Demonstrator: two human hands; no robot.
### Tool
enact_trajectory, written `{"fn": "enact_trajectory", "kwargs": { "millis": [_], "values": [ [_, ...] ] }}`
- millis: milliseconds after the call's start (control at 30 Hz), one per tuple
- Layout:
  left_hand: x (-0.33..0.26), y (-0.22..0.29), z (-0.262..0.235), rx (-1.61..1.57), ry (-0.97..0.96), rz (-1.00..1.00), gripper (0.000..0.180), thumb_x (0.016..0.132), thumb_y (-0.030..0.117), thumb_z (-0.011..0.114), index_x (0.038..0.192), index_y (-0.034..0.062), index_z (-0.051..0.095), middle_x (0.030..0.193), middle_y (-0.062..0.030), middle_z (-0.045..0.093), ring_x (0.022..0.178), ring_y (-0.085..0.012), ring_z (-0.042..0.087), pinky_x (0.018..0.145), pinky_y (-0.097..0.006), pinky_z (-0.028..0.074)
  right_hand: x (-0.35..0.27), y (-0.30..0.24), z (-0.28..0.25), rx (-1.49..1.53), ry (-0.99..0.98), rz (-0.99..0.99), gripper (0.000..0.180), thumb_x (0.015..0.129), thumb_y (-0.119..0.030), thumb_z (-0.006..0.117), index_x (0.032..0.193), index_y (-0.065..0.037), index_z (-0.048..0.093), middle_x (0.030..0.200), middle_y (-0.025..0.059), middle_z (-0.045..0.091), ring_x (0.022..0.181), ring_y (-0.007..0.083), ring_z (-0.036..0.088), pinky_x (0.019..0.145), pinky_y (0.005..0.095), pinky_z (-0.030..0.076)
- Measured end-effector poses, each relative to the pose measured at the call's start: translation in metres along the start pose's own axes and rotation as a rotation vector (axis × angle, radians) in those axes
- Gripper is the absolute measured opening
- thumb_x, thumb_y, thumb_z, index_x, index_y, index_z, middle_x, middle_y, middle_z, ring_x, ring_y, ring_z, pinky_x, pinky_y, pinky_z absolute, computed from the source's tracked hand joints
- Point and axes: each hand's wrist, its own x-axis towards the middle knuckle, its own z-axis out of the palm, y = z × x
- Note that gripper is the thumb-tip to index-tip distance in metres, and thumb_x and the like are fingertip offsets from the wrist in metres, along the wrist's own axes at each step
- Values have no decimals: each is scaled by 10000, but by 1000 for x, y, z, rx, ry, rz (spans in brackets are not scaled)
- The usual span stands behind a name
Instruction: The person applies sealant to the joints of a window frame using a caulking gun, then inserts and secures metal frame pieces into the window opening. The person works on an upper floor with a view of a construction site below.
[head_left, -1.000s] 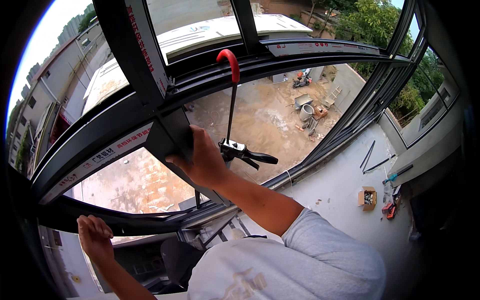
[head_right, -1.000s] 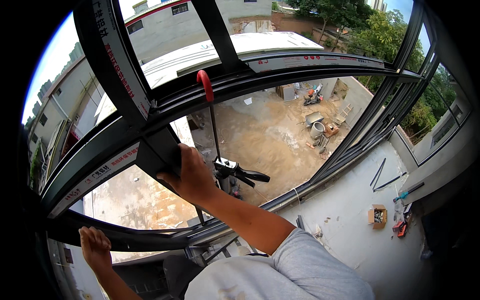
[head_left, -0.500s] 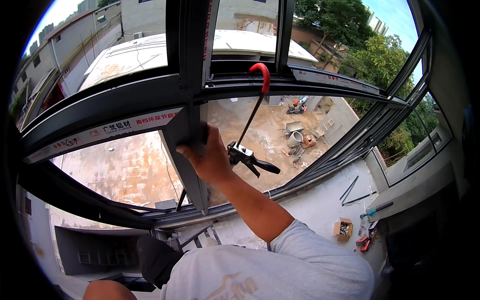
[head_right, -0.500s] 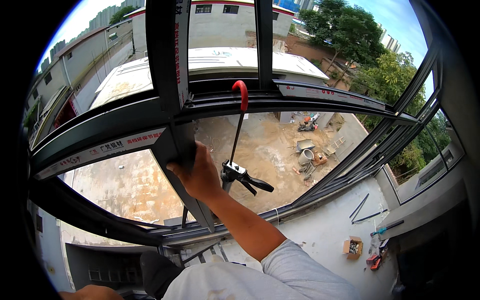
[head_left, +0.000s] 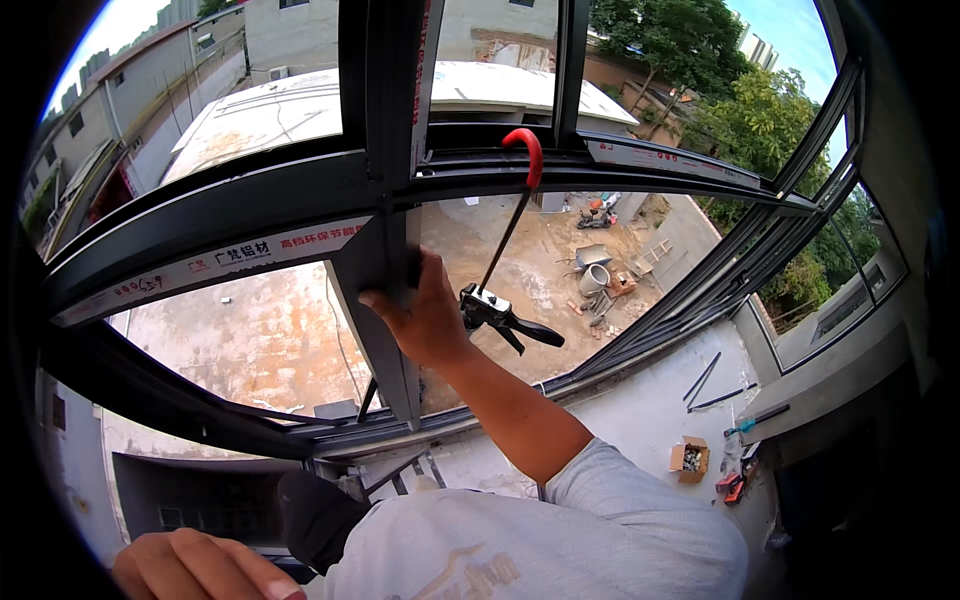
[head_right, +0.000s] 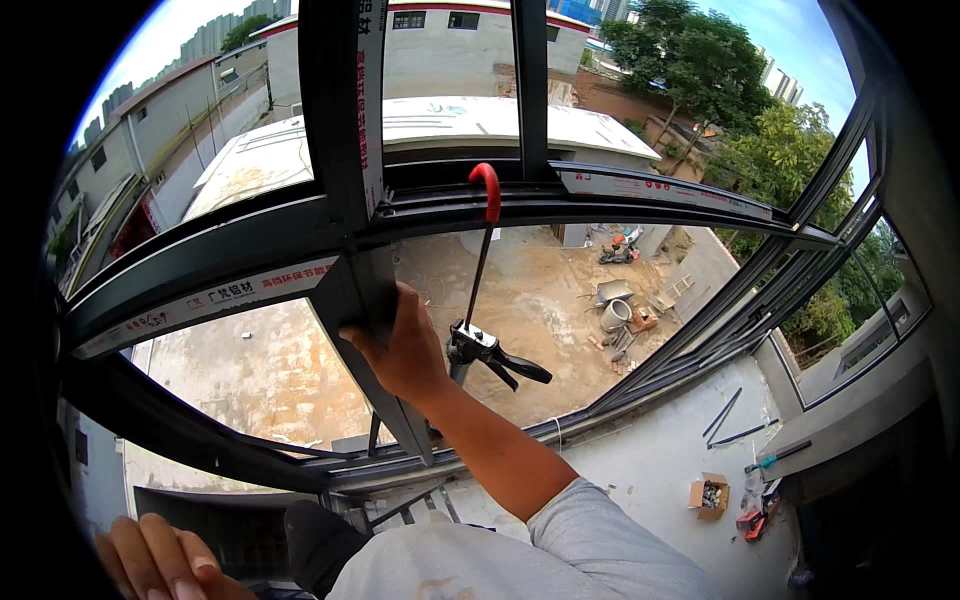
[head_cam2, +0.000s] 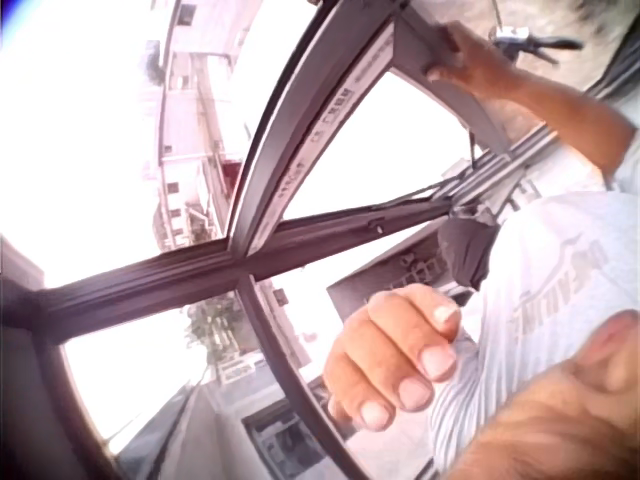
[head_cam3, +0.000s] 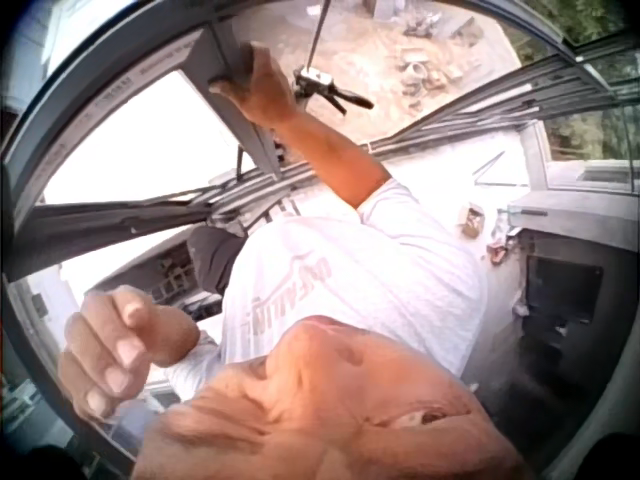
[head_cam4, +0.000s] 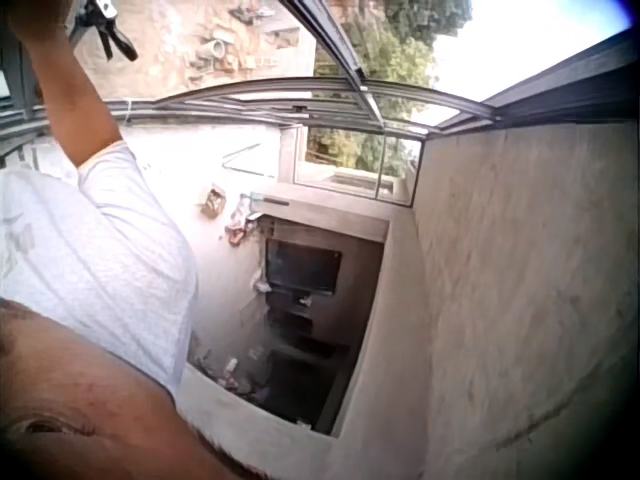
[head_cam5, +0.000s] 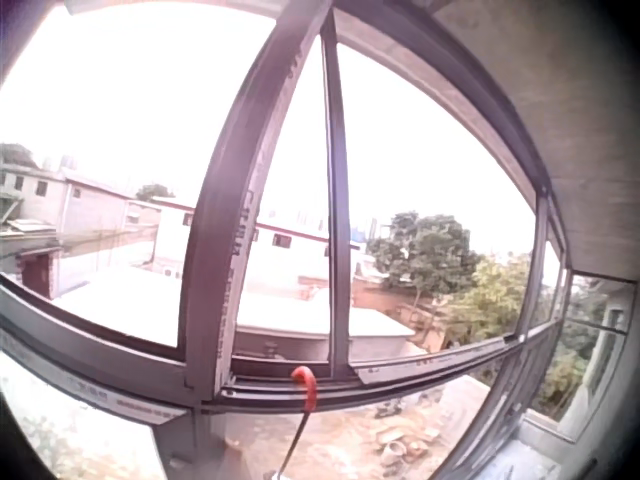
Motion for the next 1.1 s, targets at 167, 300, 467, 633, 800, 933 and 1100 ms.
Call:
{"fn": "enact_trajectory", "kwargs": {
  "millis": [167, 300, 467, 633, 800, 933, 1100],
  "values": [
    [4, -21, 5, -71, -91, -99, 307, 1083, 264, 525, 1223, 50, 694, 976, -161, 716, 841, -329, 676, 972, -419, 544, -2, 12, 4, 88, 3, 32, 739, 871, -376, 847, 1325, 12, 411, 1202, 225, 613, 1100, 351, 652, 931, 449, 529],
    [-4, -19, 13, -54, -77, -71, 303, 1064, 261, 545, 1217, 48, 697, 1002, -162, 715, 865, -327, 683, 968, -424, 548, -1, -2, -1, 150, 17, 5, 723, 871, -373, 852, 1299, 25, 427, 1204, 200, 636, 1102, 295, 664, 926, 415, 542],
    [-13, -16, 7, -12, -40, -43, 302, 1041, 258, 571, 1210, 44, 701, 1034, -163, 713, 896, -324, 693, 963, -430, 553, 0, 2, 14, 141, -6, -3, 704, 881, -342, 846, 1311, 28, 430, 1224, 204, 641, 1101, 287, 669, 953, 396, 536],
    [-14, -16, -2, -2, -52, -54, 303, 1017, 255, 597, 1203, 41, 704, 1067, -165, 712, 927, -321, 702, 958, -437, 558, -1, -3, 8, 138, -10, 31, 715, 881, -361, 845, 1322, 24, 435, 1211, 185, 653, 1131, 287, 666, 986, 402, 520],
    [-21, -14, -9, 22, -34, -47, 306, 994, 251, 622, 1196, 38, 707, 1099, -166, 711, 958, -318, 712, 953, -443, 563, 0, -6, 8, 156, -14, 43, 728, 872, -373, 853, 1322, 21, 437, 1214, 189, 651, 1146, 290, 666, 977, 397, 526],
    [-24, -12, -26, 23, -49, -40, 310, 975, 249, 642, 1190, 35, 710, 1125, -167, 710, 983, -315, 719, 948, -448, 567, -2, 4, 6, 124, -1, 48, 738, 864, -371, 859, 1325, 22, 436, 1223, 191, 647, 1148, 293, 666, 979, 400, 527],
    [-52, -11, -73, 237, 46, -99, 318, 952, 245, 668, 1183, 32, 713, 1158, -168, 708, 1014, -313, 728, 943, -455, 572, 0, -5, 10, 137, -40, 49, 738, 858, -353, 864, 1329, 21, 436, 1231, 191, 637, 1131, 289, 667, 981, 400, 526]
  ]
}}
